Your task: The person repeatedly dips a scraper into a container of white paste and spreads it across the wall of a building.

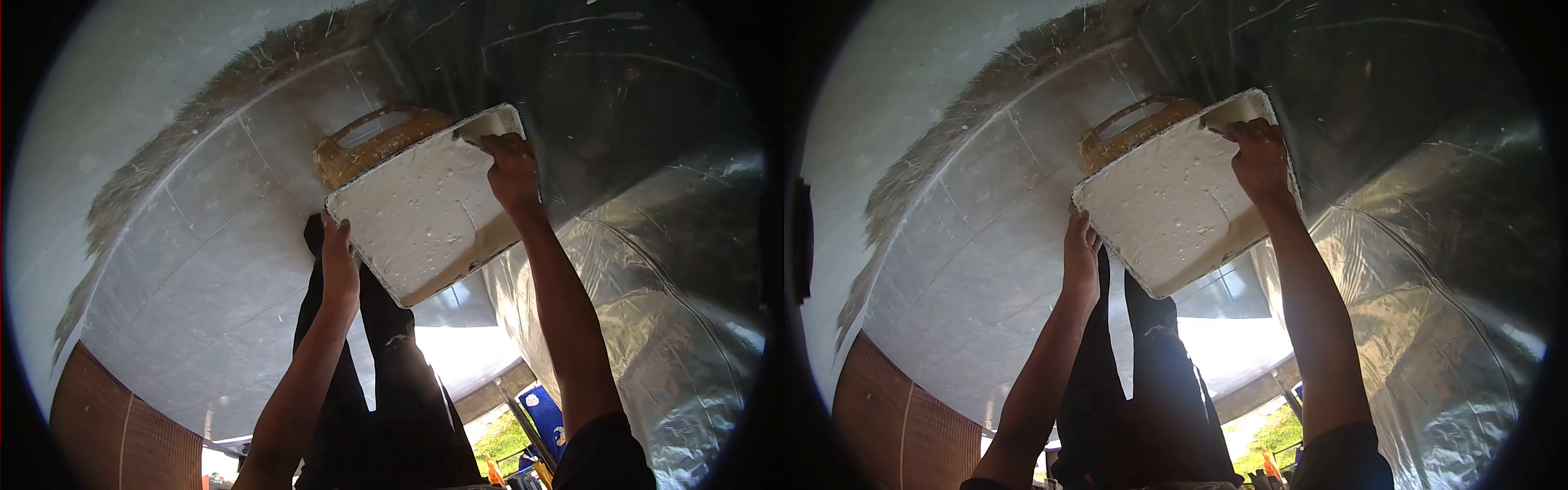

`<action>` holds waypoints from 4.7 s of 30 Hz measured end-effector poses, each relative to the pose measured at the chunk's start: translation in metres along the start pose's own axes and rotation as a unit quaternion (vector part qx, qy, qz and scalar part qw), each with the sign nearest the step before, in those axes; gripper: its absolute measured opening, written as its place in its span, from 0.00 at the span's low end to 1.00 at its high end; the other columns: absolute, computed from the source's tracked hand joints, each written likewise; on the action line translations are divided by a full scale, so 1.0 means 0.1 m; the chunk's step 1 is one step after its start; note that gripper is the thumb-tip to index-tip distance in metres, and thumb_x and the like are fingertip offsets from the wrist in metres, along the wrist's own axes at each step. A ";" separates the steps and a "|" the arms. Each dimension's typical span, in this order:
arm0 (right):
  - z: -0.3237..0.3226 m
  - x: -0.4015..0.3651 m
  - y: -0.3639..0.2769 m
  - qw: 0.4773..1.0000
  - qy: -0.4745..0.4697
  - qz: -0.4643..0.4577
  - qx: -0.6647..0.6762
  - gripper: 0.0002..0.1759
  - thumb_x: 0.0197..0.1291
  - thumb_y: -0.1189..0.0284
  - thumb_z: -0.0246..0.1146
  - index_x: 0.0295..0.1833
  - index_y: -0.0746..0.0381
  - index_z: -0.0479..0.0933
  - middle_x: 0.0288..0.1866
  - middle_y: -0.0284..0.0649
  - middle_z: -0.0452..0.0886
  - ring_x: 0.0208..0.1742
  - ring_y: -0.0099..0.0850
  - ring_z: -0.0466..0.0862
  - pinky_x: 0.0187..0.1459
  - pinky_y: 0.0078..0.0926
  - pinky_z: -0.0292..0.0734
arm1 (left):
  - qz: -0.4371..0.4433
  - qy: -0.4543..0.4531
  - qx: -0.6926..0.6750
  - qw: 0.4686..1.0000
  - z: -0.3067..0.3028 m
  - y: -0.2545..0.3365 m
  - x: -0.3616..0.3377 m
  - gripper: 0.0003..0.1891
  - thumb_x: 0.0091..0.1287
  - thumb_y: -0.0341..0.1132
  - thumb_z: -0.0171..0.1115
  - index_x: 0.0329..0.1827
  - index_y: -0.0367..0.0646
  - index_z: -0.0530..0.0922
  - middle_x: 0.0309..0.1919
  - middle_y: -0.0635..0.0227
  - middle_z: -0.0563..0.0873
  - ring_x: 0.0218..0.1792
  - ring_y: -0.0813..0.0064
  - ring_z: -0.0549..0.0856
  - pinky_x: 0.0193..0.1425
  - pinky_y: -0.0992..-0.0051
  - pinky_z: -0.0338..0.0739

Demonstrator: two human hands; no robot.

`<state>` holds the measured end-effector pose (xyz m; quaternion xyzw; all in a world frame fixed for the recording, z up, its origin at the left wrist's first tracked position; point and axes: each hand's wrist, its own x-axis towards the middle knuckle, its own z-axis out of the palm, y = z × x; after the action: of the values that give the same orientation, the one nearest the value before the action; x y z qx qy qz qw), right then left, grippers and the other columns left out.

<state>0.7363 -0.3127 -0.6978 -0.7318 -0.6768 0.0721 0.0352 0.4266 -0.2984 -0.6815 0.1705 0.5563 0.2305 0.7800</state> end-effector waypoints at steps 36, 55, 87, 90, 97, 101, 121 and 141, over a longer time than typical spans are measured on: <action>0.01 -1.02 -0.11 0.939 -0.150 0.309 -0.027 0.24 0.56 0.79 0.59 0.60 0.59 0.81 0.46 0.55 0.86 0.52 0.56 0.87 0.55 0.54 0.82 | 0.016 0.062 0.064 0.996 0.05 -0.19 0.07 0.42 0.82 0.48 0.45 0.88 0.39 0.34 0.87 0.52 0.47 0.86 0.59 0.50 0.87 0.61 0.43; -0.04 -0.96 -0.25 0.850 -0.084 0.510 0.096 0.19 0.52 0.76 0.60 0.50 0.65 0.85 0.50 0.63 0.86 0.56 0.63 0.85 0.61 0.54 0.80 | -0.005 0.052 0.046 0.998 -0.02 -0.17 0.06 0.41 0.82 0.50 0.44 0.89 0.45 0.36 0.86 0.54 0.52 0.85 0.57 0.54 0.86 0.60 0.44; -0.09 -0.76 -0.78 0.960 -0.025 0.260 0.101 0.18 0.59 0.80 0.63 0.55 0.59 0.85 0.45 0.48 0.88 0.49 0.47 0.87 0.51 0.48 0.83 | 0.053 0.047 0.096 0.993 0.00 -0.29 0.06 0.36 0.84 0.43 0.40 0.89 0.47 0.36 0.86 0.56 0.51 0.85 0.61 0.56 0.86 0.62 0.47; 0.01 -0.87 -0.86 0.978 -0.087 0.190 0.026 0.16 0.56 0.81 0.63 0.51 0.60 0.83 0.42 0.43 0.88 0.50 0.43 0.86 0.49 0.44 0.85 | 0.059 0.050 0.088 0.993 -0.01 -0.33 0.02 0.37 0.83 0.41 0.42 0.88 0.39 0.37 0.87 0.51 0.48 0.85 0.60 0.52 0.86 0.65 0.45; -0.06 -1.08 -0.69 0.954 -0.025 0.297 0.038 0.18 0.57 0.80 0.63 0.53 0.59 0.85 0.44 0.46 0.89 0.47 0.45 0.87 0.51 0.47 0.84 | 0.071 0.054 0.124 0.988 -0.06 -0.47 0.05 0.37 0.85 0.44 0.41 0.89 0.50 0.34 0.86 0.59 0.52 0.84 0.60 0.59 0.85 0.60 0.52; 0.00 -1.07 -0.42 0.937 0.006 0.346 0.054 0.22 0.58 0.78 0.63 0.58 0.54 0.85 0.46 0.47 0.88 0.50 0.48 0.88 0.53 0.48 0.83 | 0.064 0.051 0.114 0.990 -0.12 -0.51 0.07 0.37 0.84 0.44 0.41 0.89 0.51 0.34 0.87 0.59 0.50 0.84 0.59 0.57 0.85 0.60 0.51; -0.02 -0.76 -0.18 0.941 -0.143 0.306 0.029 0.24 0.56 0.74 0.61 0.59 0.50 0.85 0.46 0.52 0.88 0.52 0.52 0.87 0.58 0.51 0.80 | 0.085 0.071 0.130 0.985 -0.06 -0.53 0.08 0.36 0.84 0.44 0.42 0.89 0.54 0.37 0.86 0.61 0.54 0.84 0.63 0.59 0.84 0.59 0.51; 0.07 -1.07 -0.18 0.940 -0.114 0.319 0.032 0.24 0.53 0.79 0.61 0.57 0.57 0.86 0.41 0.55 0.88 0.47 0.53 0.88 0.54 0.49 0.83 | 0.066 0.063 0.109 0.990 0.00 -0.44 0.04 0.38 0.83 0.39 0.43 0.87 0.36 0.36 0.87 0.50 0.45 0.86 0.60 0.49 0.86 0.66 0.43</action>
<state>0.7093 -0.4179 -0.6962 -0.8944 -0.4051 0.1845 -0.0437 0.4349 -0.3329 -0.7073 0.2756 0.6133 0.2296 0.7037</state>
